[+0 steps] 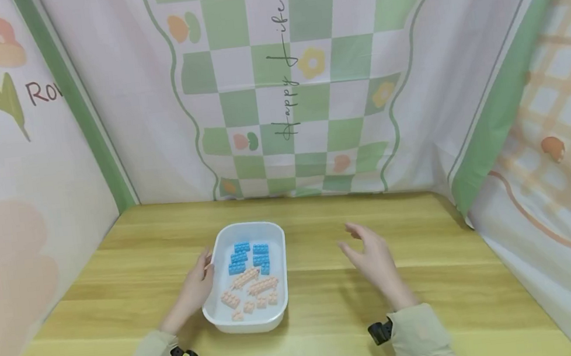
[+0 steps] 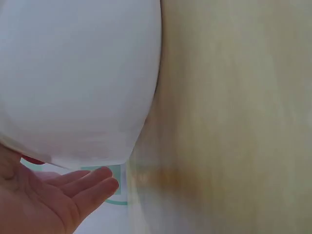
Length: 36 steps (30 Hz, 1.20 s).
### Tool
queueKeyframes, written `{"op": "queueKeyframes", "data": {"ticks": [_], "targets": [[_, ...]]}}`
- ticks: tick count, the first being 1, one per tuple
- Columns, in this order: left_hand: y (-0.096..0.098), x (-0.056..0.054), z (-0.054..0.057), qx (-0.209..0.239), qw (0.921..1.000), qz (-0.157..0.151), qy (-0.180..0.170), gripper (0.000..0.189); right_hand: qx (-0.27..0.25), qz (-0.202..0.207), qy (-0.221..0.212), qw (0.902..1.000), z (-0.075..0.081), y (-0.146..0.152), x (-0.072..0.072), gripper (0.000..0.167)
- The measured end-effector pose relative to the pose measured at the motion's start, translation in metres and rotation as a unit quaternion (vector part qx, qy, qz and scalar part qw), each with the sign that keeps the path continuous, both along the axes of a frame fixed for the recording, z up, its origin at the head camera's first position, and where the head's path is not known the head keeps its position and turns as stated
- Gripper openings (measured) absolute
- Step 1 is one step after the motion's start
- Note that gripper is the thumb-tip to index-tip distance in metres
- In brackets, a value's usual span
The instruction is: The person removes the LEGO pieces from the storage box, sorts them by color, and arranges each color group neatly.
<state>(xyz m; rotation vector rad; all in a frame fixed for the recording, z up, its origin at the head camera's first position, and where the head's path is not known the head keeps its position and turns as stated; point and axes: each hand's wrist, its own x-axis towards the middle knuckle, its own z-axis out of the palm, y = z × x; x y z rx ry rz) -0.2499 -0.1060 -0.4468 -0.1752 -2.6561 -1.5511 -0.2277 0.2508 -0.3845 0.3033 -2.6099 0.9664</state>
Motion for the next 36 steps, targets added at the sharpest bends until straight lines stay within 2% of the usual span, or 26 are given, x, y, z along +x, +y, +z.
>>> {"op": "queueKeyframes", "data": {"ticks": [10, 17, 22, 27, 36], "targets": [[0.002, 0.001, 0.0, -0.02, 0.9998, 0.003, 0.005, 0.047, -0.006, 0.022, 0.009, 0.9997, -0.01, -0.029, -0.028, 0.038], [0.002, 0.0, -0.002, -0.027, 0.9996, 0.006, 0.006, 0.048, -0.013, 0.062, 0.035, 0.9974, -0.014, -0.059, -0.043, 0.032], [0.0, 0.001, -0.003, -0.018, 0.9997, 0.001, -0.015, 0.051, -0.023, 0.086, 0.029, 0.9956, -0.015, -0.08, -0.05, 0.032], [0.0, 0.002, -0.004, -0.015, 0.9993, -0.003, -0.035, 0.053, -0.003, 0.098, 0.02, 0.995, -0.012, -0.096, -0.056, 0.031], [0.001, -0.001, -0.003, -0.015, 0.9996, 0.007, -0.022, 0.052, 0.037, 0.149, -0.001, 0.9882, -0.013, -0.113, -0.069, 0.029]]}}
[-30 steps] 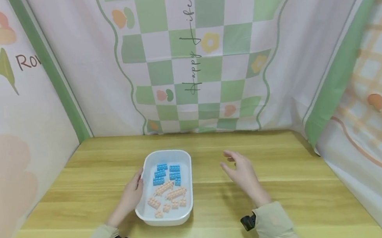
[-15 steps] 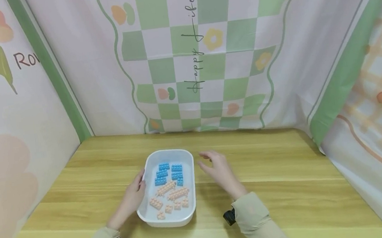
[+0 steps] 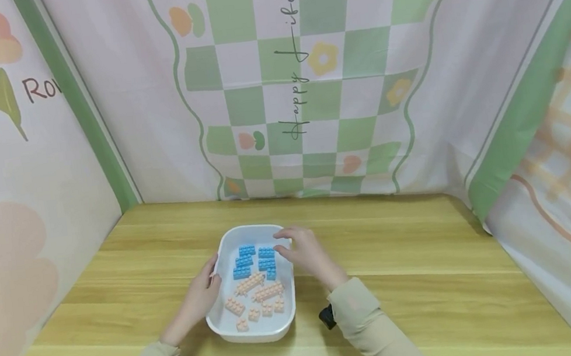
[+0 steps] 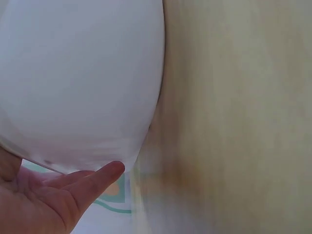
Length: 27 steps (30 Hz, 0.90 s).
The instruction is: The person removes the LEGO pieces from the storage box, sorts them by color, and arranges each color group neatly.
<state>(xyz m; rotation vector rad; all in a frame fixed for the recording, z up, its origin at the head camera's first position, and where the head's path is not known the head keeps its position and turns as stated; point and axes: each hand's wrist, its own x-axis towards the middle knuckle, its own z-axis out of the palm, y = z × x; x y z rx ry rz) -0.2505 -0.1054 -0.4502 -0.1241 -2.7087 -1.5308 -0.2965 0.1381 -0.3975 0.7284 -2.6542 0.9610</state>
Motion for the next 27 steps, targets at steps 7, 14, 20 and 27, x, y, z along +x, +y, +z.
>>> {"op": "queueKeyframes", "data": {"ticks": [7, 14, 20, 27], "targets": [[0.002, 0.001, 0.001, 0.002, 0.9999, -0.002, 0.012, 0.052, 0.009, 0.013, -0.03, 0.9994, -0.004, -0.009, -0.01, 0.029], [0.005, 0.006, 0.002, -0.004, 0.9997, -0.016, 0.015, 0.052, 0.023, 0.019, -0.056, 0.9979, -0.009, -0.018, -0.017, 0.03], [0.005, 0.01, 0.001, 0.002, 0.9997, -0.024, 0.005, 0.052, 0.034, 0.042, -0.046, 0.9975, -0.016, -0.029, -0.024, 0.028], [0.005, 0.009, -0.001, -0.001, 0.9995, -0.029, 0.007, 0.053, 0.055, 0.056, -0.046, 0.9959, -0.021, -0.036, -0.029, 0.025]]}}
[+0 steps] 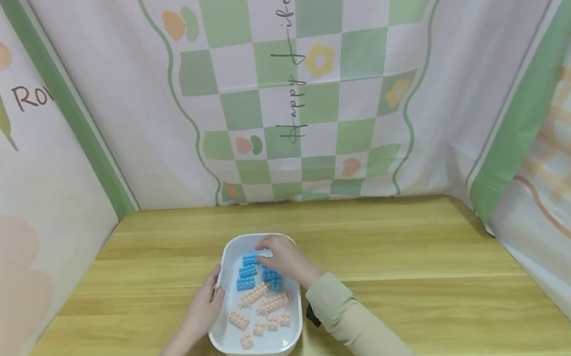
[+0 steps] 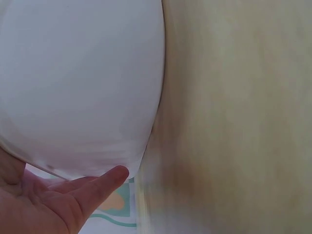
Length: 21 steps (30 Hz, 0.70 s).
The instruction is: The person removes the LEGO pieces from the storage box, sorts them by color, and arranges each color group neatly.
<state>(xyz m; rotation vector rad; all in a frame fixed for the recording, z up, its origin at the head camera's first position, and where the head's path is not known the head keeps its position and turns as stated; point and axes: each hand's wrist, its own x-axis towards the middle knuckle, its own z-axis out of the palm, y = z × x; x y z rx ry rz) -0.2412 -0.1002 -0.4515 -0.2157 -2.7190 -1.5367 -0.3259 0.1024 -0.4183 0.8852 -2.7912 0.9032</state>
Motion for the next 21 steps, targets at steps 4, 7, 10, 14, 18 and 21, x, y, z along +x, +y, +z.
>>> {"op": "queueKeyframes", "data": {"ticks": [4, 7, 10, 14, 18, 21], "targets": [[0.0, 0.0, 0.0, -0.001, 1.0, 0.003, 0.001, 0.053, 0.013, 0.005, 0.002, 0.9999, -0.003, -0.001, -0.003, 0.024], [0.0, -0.001, 0.0, 0.003, 1.0, 0.003, -0.005, 0.053, 0.027, 0.008, 0.001, 0.9996, -0.004, -0.004, -0.007, 0.023], [0.0, -0.002, 0.001, 0.005, 1.0, 0.004, -0.008, 0.053, 0.045, 0.023, 0.011, 0.9986, -0.005, -0.006, -0.01, 0.022], [-0.001, 0.001, 0.001, 0.009, 0.9999, 0.007, -0.013, 0.054, 0.083, 0.057, 0.038, 0.9942, -0.008, -0.011, -0.012, 0.022], [-0.001, 0.004, 0.001, 0.009, 0.9999, 0.001, -0.01, 0.054, 0.12, 0.081, 0.045, 0.9884, -0.012, -0.012, -0.01, 0.027], [-0.001, 0.005, 0.001, 0.009, 0.9999, -0.005, -0.005, 0.053, 0.134, 0.082, 0.044, 0.9866, -0.014, -0.011, -0.009, 0.031]]}}
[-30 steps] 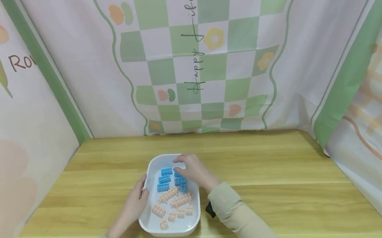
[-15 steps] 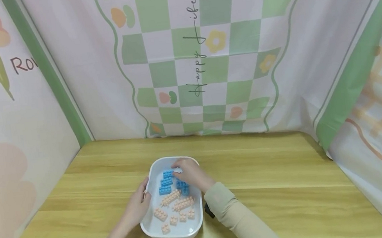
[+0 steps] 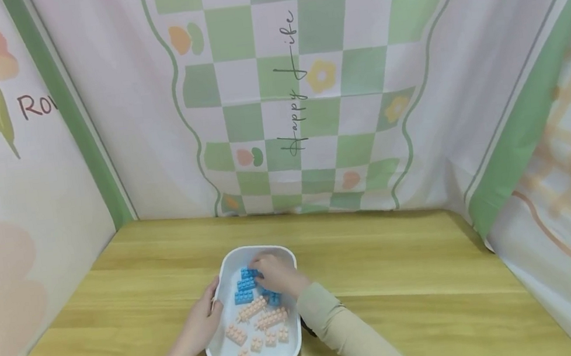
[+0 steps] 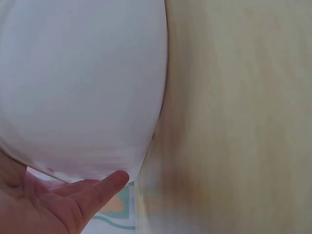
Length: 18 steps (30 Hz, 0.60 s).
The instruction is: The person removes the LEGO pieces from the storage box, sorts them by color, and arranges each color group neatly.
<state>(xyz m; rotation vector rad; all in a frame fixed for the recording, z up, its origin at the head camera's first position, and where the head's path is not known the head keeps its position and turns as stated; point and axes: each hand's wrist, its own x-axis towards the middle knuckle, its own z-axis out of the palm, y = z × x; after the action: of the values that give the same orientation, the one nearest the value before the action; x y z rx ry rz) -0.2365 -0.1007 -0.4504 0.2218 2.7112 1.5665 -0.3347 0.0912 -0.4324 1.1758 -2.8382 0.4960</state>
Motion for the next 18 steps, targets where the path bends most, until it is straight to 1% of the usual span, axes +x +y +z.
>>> {"op": "queueKeyframes", "data": {"ticks": [3, 5, 11, 14, 18], "targets": [[0.0004, 0.0014, -0.0008, 0.003, 1.0, -0.002, -0.002, 0.053, -0.001, -0.007, -0.003, 1.0, -0.0016, 0.0001, 0.0023, 0.032], [0.0008, 0.0014, -0.0012, 0.004, 1.0, -0.002, -0.002, 0.053, -0.006, -0.01, 0.002, 0.9999, -0.0015, 0.0002, 0.003, 0.03], [0.0019, -0.0002, -0.0011, 0.0, 1.0, 0.002, 0.003, 0.054, -0.009, -0.029, 0.041, 0.9987, -0.0007, 0.0006, 0.0029, 0.025], [0.002, -0.0009, -0.0006, -0.003, 1.0, 0.002, 0.005, 0.054, -0.004, -0.044, 0.042, 0.9981, -0.0011, 0.0004, 0.0019, 0.024], [0.0016, -0.0004, -0.0003, -0.01, 0.9999, 0.003, -0.001, 0.054, 0.006, -0.061, 0.043, 0.9972, -0.0017, -0.0008, 0.0005, 0.02]]}}
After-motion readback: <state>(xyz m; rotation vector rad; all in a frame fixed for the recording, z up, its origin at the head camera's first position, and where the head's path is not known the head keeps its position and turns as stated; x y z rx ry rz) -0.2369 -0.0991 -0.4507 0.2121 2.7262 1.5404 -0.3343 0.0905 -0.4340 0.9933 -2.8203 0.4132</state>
